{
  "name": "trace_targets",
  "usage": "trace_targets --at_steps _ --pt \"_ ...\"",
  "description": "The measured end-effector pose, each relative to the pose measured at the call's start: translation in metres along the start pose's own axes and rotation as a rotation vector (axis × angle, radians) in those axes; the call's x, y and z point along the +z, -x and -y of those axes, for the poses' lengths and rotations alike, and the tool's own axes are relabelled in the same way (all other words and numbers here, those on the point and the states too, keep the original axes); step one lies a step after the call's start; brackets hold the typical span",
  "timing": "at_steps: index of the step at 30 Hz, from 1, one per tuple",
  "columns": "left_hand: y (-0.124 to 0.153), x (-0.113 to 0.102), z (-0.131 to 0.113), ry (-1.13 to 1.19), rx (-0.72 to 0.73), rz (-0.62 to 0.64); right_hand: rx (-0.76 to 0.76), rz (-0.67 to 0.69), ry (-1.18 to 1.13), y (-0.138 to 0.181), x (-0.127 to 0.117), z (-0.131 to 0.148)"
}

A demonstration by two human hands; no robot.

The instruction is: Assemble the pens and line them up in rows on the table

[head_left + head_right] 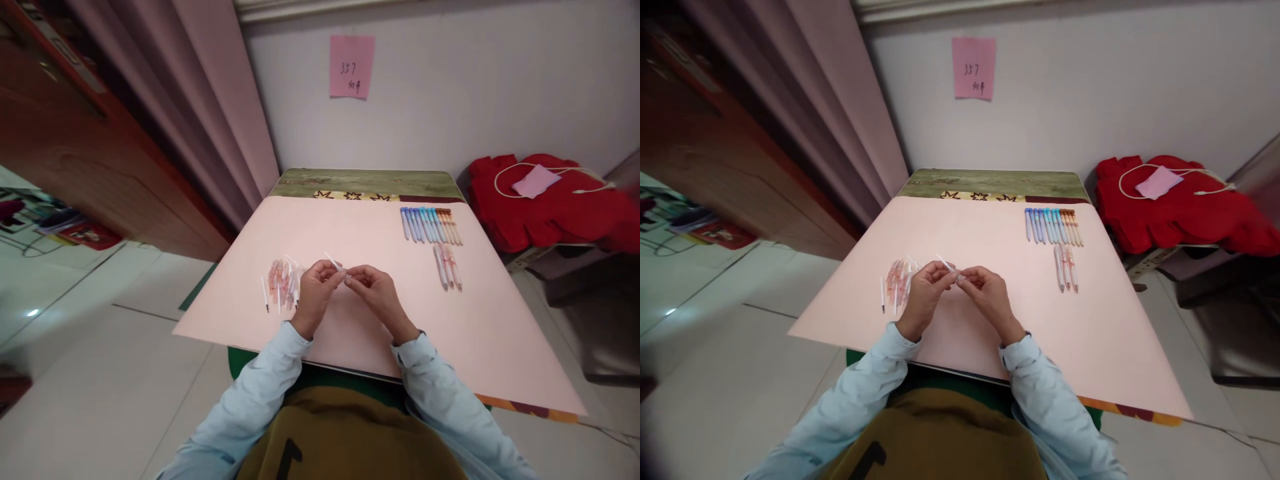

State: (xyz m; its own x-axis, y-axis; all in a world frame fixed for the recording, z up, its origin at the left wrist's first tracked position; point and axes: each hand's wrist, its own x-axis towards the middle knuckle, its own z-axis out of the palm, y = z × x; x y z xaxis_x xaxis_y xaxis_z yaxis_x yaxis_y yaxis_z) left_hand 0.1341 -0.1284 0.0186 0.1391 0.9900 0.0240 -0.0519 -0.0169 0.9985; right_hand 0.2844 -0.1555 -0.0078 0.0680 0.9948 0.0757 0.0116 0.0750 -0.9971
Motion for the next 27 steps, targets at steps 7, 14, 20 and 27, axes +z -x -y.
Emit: trace_targets --at_steps 7,14,20,27 --pt "-0.017 -0.092 -0.013 -0.590 0.011 -0.223 0.028 -0.091 0.013 0.000 -0.001 0.002" --pt "-0.008 -0.126 -0.022 -0.965 -0.131 -0.103 0.073 -0.054 -0.020 0.001 0.002 0.003" --pt "-0.008 -0.109 -0.024 -1.170 -0.160 0.023 0.082 -0.091 -0.027 0.001 0.001 0.001" --pt "-0.013 -0.102 -0.020 -1.172 -0.240 -0.027 0.065 -0.074 -0.032 0.002 0.003 0.002"
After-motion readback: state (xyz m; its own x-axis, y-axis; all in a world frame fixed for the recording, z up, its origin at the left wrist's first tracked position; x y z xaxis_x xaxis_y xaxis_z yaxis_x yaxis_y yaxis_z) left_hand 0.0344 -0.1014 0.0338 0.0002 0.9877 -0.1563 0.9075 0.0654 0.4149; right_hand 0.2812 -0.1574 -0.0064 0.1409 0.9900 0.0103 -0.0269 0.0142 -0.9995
